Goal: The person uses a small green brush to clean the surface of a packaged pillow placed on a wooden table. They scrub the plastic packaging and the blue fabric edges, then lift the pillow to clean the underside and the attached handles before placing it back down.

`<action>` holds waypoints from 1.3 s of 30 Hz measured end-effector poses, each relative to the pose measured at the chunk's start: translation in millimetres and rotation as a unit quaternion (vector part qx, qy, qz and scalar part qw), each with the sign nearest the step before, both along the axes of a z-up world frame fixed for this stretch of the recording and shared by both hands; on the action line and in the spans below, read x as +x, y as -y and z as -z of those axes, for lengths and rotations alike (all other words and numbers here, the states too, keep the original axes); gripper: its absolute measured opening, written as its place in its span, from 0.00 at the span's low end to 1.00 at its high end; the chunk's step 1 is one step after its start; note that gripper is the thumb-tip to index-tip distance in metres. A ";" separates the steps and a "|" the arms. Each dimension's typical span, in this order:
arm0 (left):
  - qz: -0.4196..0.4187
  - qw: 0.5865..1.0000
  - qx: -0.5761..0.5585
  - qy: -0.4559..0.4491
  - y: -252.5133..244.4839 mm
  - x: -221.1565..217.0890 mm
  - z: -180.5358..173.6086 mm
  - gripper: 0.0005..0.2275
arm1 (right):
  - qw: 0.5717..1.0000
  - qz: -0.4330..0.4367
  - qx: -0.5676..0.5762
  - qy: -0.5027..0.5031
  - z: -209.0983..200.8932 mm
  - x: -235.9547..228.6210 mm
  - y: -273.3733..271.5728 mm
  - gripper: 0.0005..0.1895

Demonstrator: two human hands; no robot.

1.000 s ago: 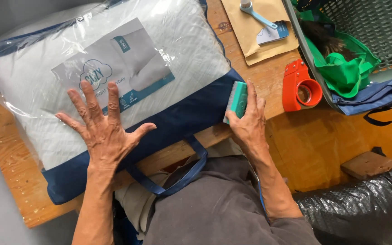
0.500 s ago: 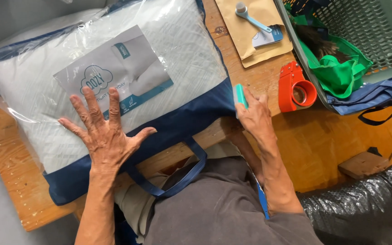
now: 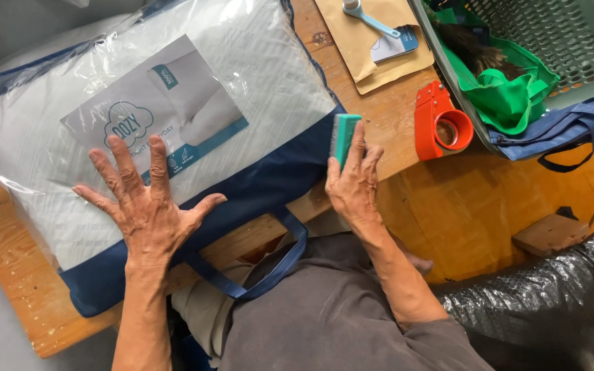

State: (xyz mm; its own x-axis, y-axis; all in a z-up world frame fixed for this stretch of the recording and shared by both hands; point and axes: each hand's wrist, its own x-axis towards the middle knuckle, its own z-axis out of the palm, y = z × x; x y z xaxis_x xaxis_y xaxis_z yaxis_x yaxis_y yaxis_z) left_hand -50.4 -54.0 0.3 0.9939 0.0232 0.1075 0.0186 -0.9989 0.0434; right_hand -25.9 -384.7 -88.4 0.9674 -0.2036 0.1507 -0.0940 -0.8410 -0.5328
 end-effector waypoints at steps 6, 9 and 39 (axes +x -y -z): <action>0.009 1.000 -0.013 0.007 -5.3 3.1 -2.7 0.56 | 0.987 0.096 0.016 -0.125 2.7 -10.2 58.1 0.43; 0.011 1.000 -0.028 0.009 -4.3 2.7 -4.2 0.56 | 0.991 0.114 0.062 -0.015 -19.9 -19.3 66.2 0.42; 0.031 0.996 -0.077 0.019 -22.5 23.7 -13.0 0.30 | 0.855 -0.500 0.059 0.121 -52.1 -61.1 -132.1 0.36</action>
State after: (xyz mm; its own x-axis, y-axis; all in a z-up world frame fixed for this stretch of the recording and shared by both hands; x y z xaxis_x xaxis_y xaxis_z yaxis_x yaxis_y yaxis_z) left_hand -26.7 -31.5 13.3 0.9893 -0.0179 0.1450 -0.0466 -0.9793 0.1967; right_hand -87.0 -252.5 -36.3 0.6095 0.6806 0.4066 0.7667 -0.3754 -0.5209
